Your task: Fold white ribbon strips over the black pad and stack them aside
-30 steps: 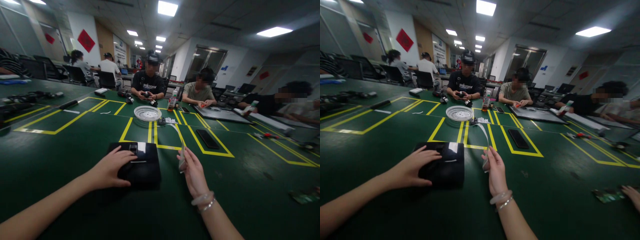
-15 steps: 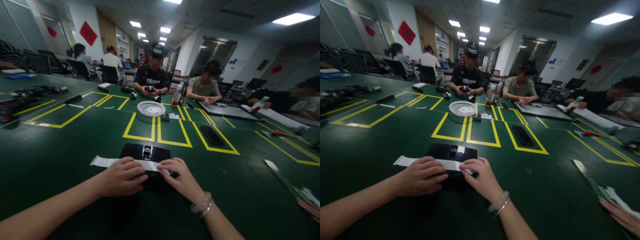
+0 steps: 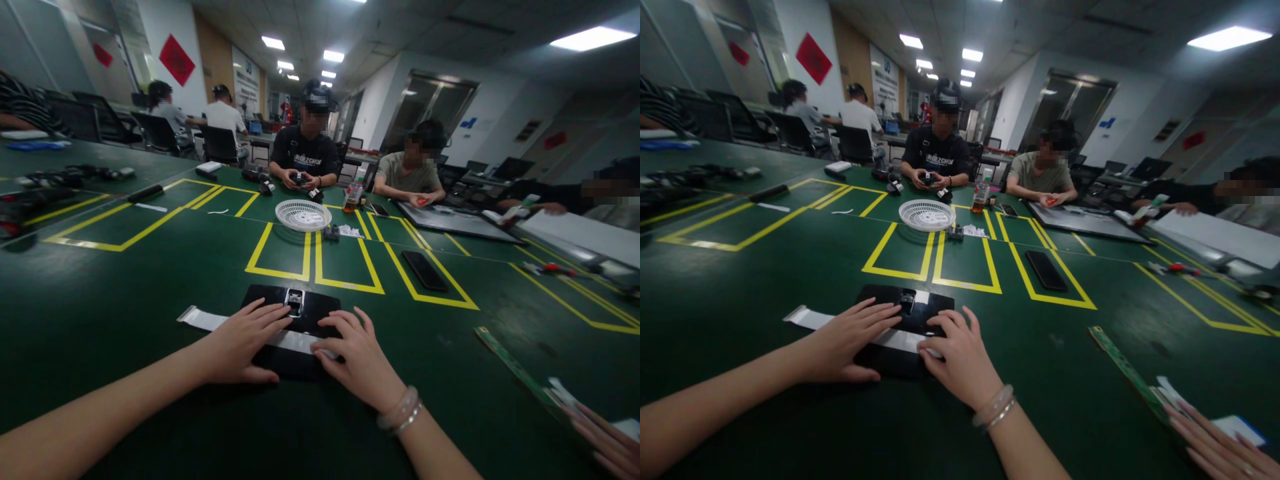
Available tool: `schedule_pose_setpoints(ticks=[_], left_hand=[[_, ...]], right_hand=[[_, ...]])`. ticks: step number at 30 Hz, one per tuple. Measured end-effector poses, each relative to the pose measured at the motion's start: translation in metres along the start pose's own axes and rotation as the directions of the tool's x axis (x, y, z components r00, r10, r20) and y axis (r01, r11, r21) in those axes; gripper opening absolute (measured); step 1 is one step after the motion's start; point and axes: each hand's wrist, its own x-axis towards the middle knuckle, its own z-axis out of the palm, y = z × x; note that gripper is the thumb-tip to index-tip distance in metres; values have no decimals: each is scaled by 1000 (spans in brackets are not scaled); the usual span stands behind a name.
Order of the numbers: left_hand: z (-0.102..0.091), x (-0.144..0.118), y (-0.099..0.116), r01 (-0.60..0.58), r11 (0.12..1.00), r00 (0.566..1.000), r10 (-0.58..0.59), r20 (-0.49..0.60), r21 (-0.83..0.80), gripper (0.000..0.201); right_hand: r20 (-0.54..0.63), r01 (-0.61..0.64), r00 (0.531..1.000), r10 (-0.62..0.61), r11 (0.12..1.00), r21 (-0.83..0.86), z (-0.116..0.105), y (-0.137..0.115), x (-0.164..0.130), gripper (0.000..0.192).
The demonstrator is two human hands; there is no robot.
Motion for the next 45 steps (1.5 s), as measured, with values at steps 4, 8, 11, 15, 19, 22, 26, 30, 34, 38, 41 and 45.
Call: schedule_pose_setpoints(ticks=[4,8,11,15,19,22,26,30,34,38,41,45], left_hand=[[0,0,-2,10,998,1000,-9,22,-57,95],[-1,3,-2,-7,997,1000,8,13,-77,95],[-2,6,1,-17,997,1000,18,5,-76,92],[-5,6,1,-21,997,1000,20,-14,-69,88],[-9,-1,-15,27,999,997,-29,-75,-32,81],[-15,-10,-39,134,990,981,-125,-150,50,70],[-28,-26,-80,319,936,937,-287,-202,150,59],[-39,-50,-124,581,797,810,-548,-209,163,56],[-47,-79,-156,766,627,642,-732,-229,143,59],[-59,-108,-171,882,454,471,-863,-181,130,76],[-63,-128,-180,946,279,299,-948,-113,164,86],[-59,-148,-194,970,142,169,-978,-126,196,90]], right_hand=[[-60,-6,998,4,1000,-27,-1,1,0,23],[-115,-1,993,-6,998,-63,-3,-1,0,26],[-140,8,990,-19,997,-74,-2,-2,0,26],[-208,12,978,-24,998,-60,-3,-1,1,25],[-310,-11,951,-3,999,-44,-6,2,1,25],[-335,-15,942,1,999,-41,-7,3,1,26],[-323,-12,946,3,1000,-26,-6,3,1,26],[-314,-11,949,2,1000,-27,-5,3,0,25],[-303,-6,953,0,1000,-19,-5,3,0,25],[-281,-2,960,-9,999,-41,-6,1,0,27],[-264,-7,964,-8,998,-57,-7,1,-1,27],[-261,-9,965,-13,997,-81,-7,1,-1,27]])
